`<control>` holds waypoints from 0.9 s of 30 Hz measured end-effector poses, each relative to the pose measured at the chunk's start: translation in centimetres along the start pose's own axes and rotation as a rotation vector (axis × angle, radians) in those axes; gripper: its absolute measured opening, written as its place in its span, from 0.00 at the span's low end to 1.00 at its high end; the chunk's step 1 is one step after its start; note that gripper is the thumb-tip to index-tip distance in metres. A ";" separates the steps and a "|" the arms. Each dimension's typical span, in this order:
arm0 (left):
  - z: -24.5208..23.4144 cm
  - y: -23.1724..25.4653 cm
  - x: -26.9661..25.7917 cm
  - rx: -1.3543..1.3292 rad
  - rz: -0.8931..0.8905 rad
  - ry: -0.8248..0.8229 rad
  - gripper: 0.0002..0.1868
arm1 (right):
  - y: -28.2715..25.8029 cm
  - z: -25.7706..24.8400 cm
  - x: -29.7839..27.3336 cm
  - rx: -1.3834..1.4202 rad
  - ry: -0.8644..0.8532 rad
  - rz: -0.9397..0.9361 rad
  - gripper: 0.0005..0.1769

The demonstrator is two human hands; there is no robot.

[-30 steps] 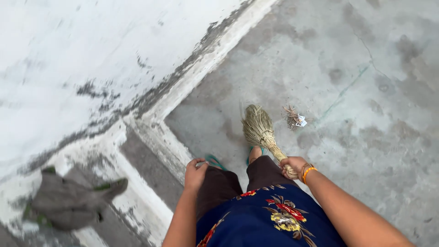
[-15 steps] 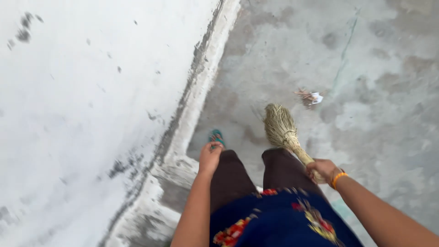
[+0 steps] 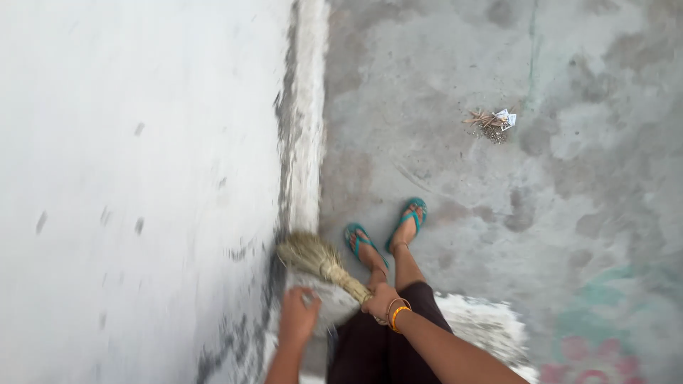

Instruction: Sweeping debris into a dustpan on a concrete balcony floor using a hand broom.

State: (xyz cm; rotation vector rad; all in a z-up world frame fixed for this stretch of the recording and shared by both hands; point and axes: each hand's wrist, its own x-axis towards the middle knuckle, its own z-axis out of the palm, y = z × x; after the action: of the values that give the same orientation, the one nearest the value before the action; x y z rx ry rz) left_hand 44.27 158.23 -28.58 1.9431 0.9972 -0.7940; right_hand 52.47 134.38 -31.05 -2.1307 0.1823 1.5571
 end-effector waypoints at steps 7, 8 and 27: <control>0.3 9.7 -0.3 0.084 0.271 -0.119 0.14 | 7.9 -6.5 10.2 0.492 0.522 -0.029 0.29; 0.6 10.4 0.3 0.102 0.228 -0.156 0.14 | 9.8 -9.5 11.6 0.536 0.460 0.126 0.24; 2.7 15.3 1.7 0.293 0.149 -0.288 0.16 | 0.5 -11.6 0.0 0.356 0.274 -0.027 0.37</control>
State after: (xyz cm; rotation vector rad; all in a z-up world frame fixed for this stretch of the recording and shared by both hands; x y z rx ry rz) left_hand 57.72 150.83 -25.66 2.0434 0.5823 -1.1452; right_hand 62.25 128.62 -28.52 -2.0371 0.4836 1.1127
